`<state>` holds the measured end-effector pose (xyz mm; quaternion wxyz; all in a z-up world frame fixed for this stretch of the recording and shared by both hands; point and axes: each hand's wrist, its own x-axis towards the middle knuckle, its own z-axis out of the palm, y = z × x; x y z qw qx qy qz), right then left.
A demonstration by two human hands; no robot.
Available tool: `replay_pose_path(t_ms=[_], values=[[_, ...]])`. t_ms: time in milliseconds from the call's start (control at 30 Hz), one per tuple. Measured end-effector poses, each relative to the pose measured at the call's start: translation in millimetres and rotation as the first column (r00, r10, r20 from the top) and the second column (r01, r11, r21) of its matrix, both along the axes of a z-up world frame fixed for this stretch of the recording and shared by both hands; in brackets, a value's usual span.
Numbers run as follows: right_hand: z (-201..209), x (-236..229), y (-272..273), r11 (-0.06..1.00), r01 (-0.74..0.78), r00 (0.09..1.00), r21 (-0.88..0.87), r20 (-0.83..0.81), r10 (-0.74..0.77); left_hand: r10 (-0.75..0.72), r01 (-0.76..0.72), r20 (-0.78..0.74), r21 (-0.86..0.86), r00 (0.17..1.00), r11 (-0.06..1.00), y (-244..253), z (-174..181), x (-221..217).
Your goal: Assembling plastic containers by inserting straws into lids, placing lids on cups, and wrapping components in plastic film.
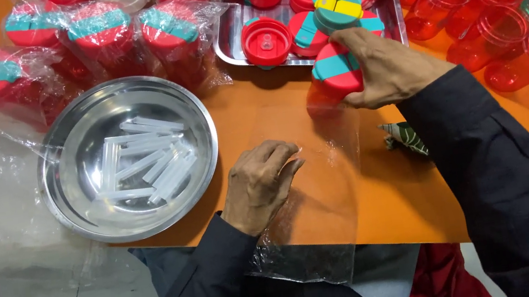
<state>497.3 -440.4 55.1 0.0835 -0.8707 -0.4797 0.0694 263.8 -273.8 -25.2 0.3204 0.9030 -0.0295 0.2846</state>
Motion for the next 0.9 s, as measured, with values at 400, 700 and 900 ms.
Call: replay_pose_path(t_ms=[400,700,900], values=[[79,-23,-23,0.958,0.153,0.988,0.242,-0.066,-0.141,0.058,-0.067,0.049,0.202,0.997,0.977,-3,-14,17],[101,-64,4,0.980,0.032,0.999,0.195,-0.017,-0.030,0.139,-0.181,0.254,0.153,0.957,0.971,-23,4,26],[79,-61,16,0.987,0.013,0.994,0.158,-0.112,0.005,0.128,-0.186,0.418,0.099,0.899,0.978,-23,0,28]])
